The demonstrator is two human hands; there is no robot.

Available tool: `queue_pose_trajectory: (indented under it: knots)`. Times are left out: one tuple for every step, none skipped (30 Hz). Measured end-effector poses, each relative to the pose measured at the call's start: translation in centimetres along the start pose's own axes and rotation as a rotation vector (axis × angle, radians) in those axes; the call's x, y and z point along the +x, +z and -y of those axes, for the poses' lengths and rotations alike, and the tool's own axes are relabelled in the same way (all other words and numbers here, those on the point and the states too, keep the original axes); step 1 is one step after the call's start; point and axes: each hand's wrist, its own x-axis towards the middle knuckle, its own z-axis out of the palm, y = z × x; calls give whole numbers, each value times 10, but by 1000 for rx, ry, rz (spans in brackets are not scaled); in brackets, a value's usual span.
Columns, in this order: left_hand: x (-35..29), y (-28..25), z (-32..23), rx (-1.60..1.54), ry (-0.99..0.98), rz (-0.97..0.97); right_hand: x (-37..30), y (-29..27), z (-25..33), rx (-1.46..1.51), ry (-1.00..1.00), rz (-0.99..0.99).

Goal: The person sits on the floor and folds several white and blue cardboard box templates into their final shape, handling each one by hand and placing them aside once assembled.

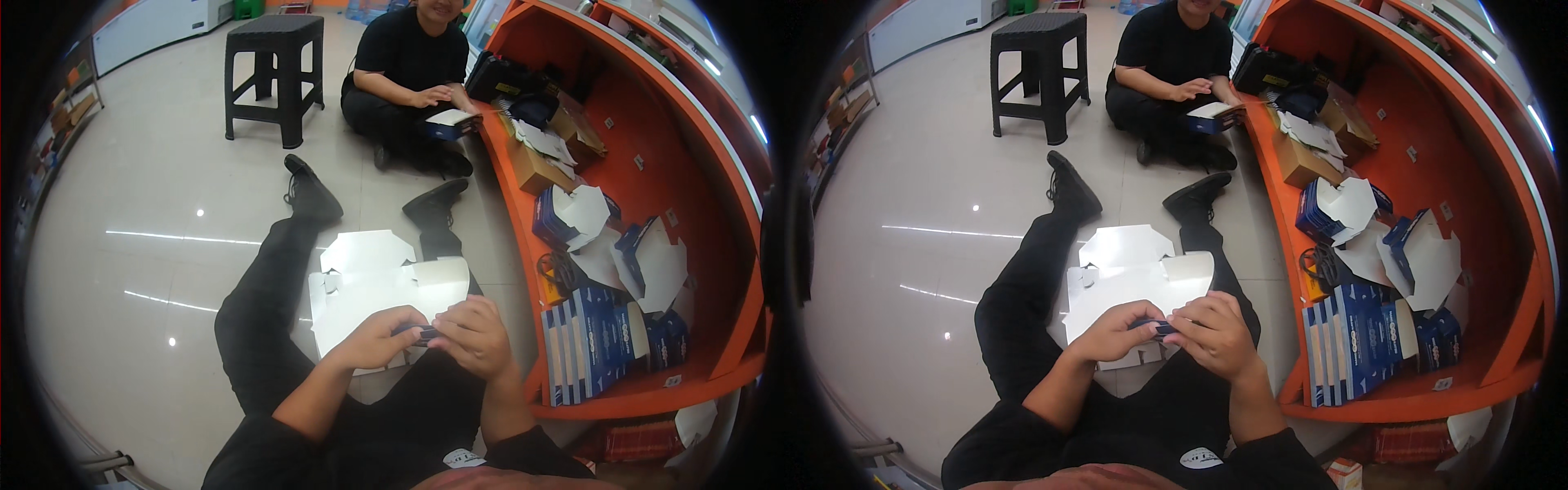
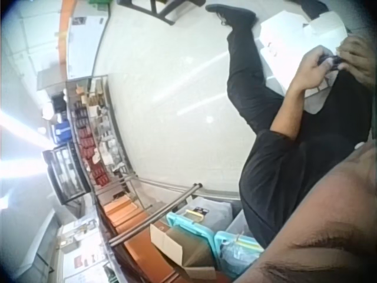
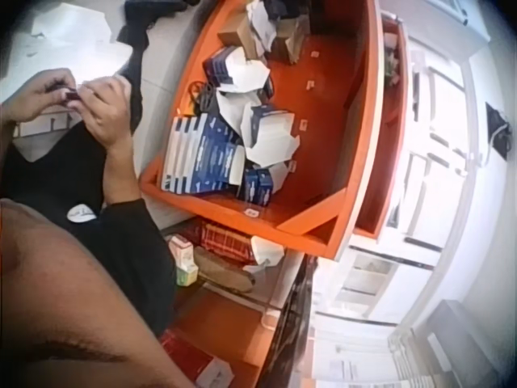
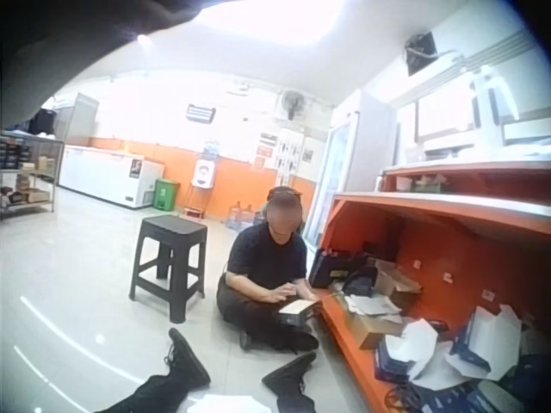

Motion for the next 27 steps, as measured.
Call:
queue_pose_trajectory:
  knots:
    - [0,-1,-3,-1,1,1,2,-2,0,-14,3,43]
    - [-1,-3,-8,69,-23,-10,-1,-3,-3,-14,3,44]
    - [0,-4,-17,139,-44,-12,-8,-5,-10,10,75,45]
    - [-4,-7,-27,140,-44,-9,-12,-8,-14,42,144,45]
    - [-10,-10,-37,300,35,-37,-15,-14,-18,41,145,44]
    - [-16,-13,-46,462,114,-71,-16,-19,-20,56,214,-15]
    - [-18,-17,-54,549,165,-116,-16,-23,-21,71,282,-73]
    - [-18,-20,-54,551,165,-119,-17,-24,-22,73,280,-73]
    - [-19,-23,-53,600,179,-175,-17,-25,-22,59,284,-93]
    - [-19,-26,-51,649,194,-230,-18,-25,-22,44,287,-113]
    - [-19,-26,-50,697,209,-285,-16,-24,-19,44,287,-114]
    - [-18,-25,-50,696,210,-281,-13,-21,-16,20,270,-86]
    - [-17,-20,-50,755,215,-326,-11,-17,-13,-4,253,-59]
    - [-16,-16,-50,813,221,-371,-10,-14,-10,-8,257,-61]
    - [-16,-13,-50,815,222,-366,-8,-11,-7,39,248,-11]
    - [-15,-9,-49,838,170,-385,-7,-9,-5,85,239,38]
    - [-14,-6,-48,861,118,-402,-7,-6,-4,103,218,76]
    - [-14,-4,-46,864,117,-392,-6,-2,-3,103,225,69]
    - [-13,-3,-43,862,94,-384,-4,2,-2,116,203,97]
    - [-11,-1,-41,860,72,-374,-4,5,-1,129,182,123]
    - [-11,1,-41,865,68,-356,-7,10,-1,151,176,138]
    - [-10,2,-41,887,58,-389,-8,14,-1,154,192,126]
    - [-9,5,-40,909,49,-420,-6,17,-2,155,161,127]
    - [-7,5,-39,922,53,-395,-4,19,-3,152,127,119]
    - [-6,6,-37,931,36,-436,-3,21,-3,137,107,86]
    - [-5,8,-35,941,20,-476,-3,22,-5,134,124,62]
    - [-5,10,-35,945,31,-498,-1,25,-8,113,105,58]
